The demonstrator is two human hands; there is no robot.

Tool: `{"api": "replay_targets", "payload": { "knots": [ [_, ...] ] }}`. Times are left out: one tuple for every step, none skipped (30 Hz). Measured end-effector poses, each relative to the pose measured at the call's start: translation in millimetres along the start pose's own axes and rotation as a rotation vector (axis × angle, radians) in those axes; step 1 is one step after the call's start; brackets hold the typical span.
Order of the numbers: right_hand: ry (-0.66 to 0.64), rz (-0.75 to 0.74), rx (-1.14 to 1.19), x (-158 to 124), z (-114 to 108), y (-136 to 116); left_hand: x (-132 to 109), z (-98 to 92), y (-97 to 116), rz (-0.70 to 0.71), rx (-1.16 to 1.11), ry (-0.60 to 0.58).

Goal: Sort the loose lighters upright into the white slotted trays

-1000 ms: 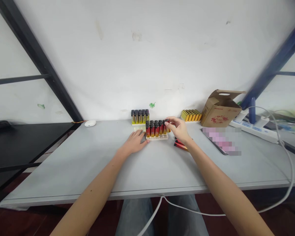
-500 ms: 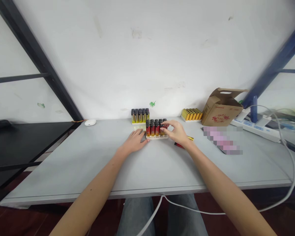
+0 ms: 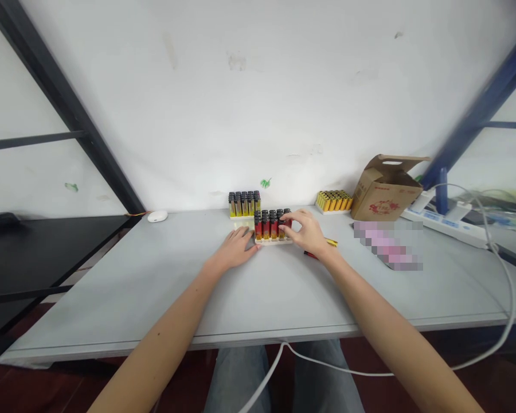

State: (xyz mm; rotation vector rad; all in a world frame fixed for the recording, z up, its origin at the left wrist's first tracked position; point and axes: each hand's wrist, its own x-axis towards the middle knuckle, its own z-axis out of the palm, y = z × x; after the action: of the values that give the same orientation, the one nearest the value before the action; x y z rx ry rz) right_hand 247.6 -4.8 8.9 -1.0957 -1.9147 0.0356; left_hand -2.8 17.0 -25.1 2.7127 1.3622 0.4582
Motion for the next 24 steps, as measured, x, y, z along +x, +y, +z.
{"api": "replay_targets", "payload": {
  "knots": [
    [0.023,-0.015,-0.036,0,0,0,0,0.0,0,-0.002,0.000,-0.002],
    [0.047,-0.032,-0.077,-1,0,1,0,-0.1,0,-0.005,0.000,-0.004],
    [0.067,-0.046,-0.115,-1,-1,1,0,-0.2,1,-0.006,0.000,-0.004],
    [0.076,-0.057,-0.147,-1,-1,1,0,-0.4,1,-0.007,-0.002,-0.002],
    [0.075,-0.067,-0.169,-1,-1,2,0,-0.5,1,-0.007,-0.003,0.002],
    [0.068,-0.074,-0.180,-2,-1,2,0,-0.5,1,-0.005,-0.006,0.005],
    [0.057,-0.077,-0.183,-2,0,3,0,-0.4,1,-0.002,-0.009,0.008],
    [0.047,-0.077,-0.180,-2,0,3,0,-0.3,1,0.001,-0.012,0.011],
    [0.035,-0.073,-0.175,-2,-1,3,0,0.0,0,0.004,-0.015,0.013],
    [0.025,-0.066,-0.168,-2,-1,4,0,0.4,0,0.006,-0.018,0.016],
    [0.021,-0.052,-0.161,-1,-2,4,0,0.8,-1,0.008,-0.019,0.017],
    [0.026,-0.027,-0.155,0,-3,5,1,1.1,-2,0.009,-0.018,0.017],
    [0.039,0.008,-0.152,1,-5,7,1,1.4,-2,0.008,-0.014,0.015],
    [0.055,0.053,-0.155,2,-7,10,1,1.6,-2,0.003,-0.007,0.010],
    [0.064,0.106,-0.167,2,-9,13,1,1.6,-2,-0.001,0.001,0.003],
    [0.059,0.164,-0.188,2,-11,18,1,1.6,-2,-0.006,0.007,-0.003],
    [0.029,0.222,-0.218,2,-13,24,0,1.6,-2,-0.009,0.008,-0.006],
    [-0.021,0.278,-0.257,1,-15,30,0,1.6,-2,-0.011,0.007,-0.006],
    [-0.095,0.328,-0.294,0,-17,37,0,1.6,-2,-0.012,0.003,-0.003],
    [-0.178,0.376,-0.322,-1,-19,44,0,1.7,-2,-0.013,-0.001,0.001],
    [-0.257,0.415,-0.332,-3,-21,51,0,1.8,-2,-0.015,-0.003,0.004],
    [-0.331,0.436,-0.322,-4,-24,58,0,1.9,-2,-0.016,-0.002,0.005],
    [-0.399,0.449,-0.294,-5,-26,64,0,2.1,-2,-0.017,-0.001,0.004],
    [-0.455,0.465,-0.259,-6,-29,69,0,2.1,-2,-0.015,0.000,0.002]
  ]
}}
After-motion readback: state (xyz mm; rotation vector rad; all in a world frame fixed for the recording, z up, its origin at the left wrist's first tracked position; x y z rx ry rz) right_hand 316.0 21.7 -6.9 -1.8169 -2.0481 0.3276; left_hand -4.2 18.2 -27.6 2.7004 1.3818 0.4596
